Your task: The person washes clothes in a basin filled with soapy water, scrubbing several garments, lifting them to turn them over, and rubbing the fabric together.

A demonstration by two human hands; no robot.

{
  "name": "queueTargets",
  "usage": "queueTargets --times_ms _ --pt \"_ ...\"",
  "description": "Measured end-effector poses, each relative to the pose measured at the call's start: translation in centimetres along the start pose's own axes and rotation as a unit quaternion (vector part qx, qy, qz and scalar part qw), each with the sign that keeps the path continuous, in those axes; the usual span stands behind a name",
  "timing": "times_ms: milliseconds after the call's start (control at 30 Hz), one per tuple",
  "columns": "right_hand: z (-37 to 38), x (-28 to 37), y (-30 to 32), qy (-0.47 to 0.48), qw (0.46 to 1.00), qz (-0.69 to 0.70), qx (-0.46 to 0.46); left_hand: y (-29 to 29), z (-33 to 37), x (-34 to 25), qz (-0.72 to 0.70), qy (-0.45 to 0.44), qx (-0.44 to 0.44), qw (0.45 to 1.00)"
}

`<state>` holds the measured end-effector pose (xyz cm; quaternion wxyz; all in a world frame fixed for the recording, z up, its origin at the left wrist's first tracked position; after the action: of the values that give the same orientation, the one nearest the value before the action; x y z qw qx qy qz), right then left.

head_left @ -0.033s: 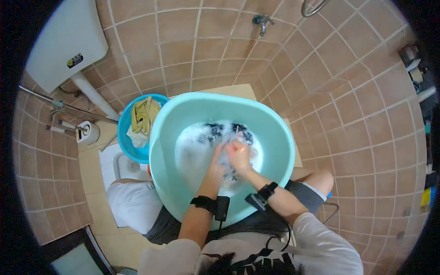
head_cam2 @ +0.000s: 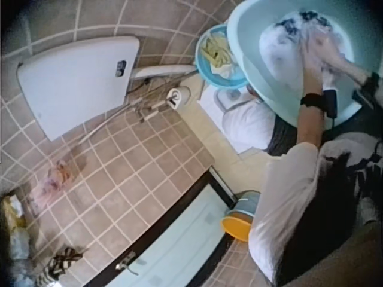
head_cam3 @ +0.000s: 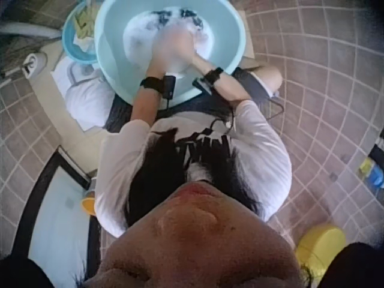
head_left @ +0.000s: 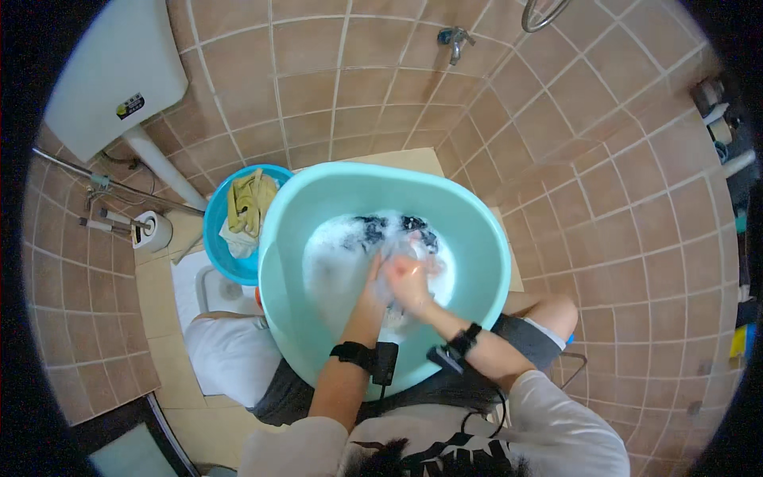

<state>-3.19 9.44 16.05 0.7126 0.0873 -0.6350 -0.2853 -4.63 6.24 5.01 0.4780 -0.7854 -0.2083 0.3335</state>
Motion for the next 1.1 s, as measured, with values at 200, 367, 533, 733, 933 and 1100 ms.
queueTargets --times_ms 200,367,533,733,933,1100 --pt "4.2 -10.7 5.7 -0.169 0.976 0.116 -0.071 -3.7 0.6 -0.7 0.084 0.018 -0.092 0.992" --pt "3.4 -6.2 2.8 -0.44 0.735 0.509 0.085 -4.2 -0.9 -2.7 0.335 -0.003 -0.01 0.942" --pt "6.5 -6.5 4.7 -0.214 0.957 0.048 0.191 -1.4 0.2 -3.0 0.5 -0.134 -0.101 0.85" --pt "1.5 0.2 3.7 -0.058 0.996 0.013 0.071 -4.6 -2.7 1.2 0.052 0.215 -0.12 0.968" --pt "3.5 -2.2 2.7 -0.045 0.995 -0.066 0.053 1.1 3.3 4.2 0.035 0.024 -0.033 0.999" --pt "0.1 4.4 0.5 0.11 0.993 0.046 0.0 -0.4 1.6 -0.3 -0.093 0.042 0.376 0.921"
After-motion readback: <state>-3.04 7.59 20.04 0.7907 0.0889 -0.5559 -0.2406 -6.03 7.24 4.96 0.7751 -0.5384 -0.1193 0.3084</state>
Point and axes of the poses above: each hand's wrist, its own z-axis towards the middle knuckle, its own y-axis out of the back of the hand, x = y × z, the point moved 7 cm from there along z, towards the middle knuckle, and after that the axes turned 11 degrees about z, right-handed, at the moved point
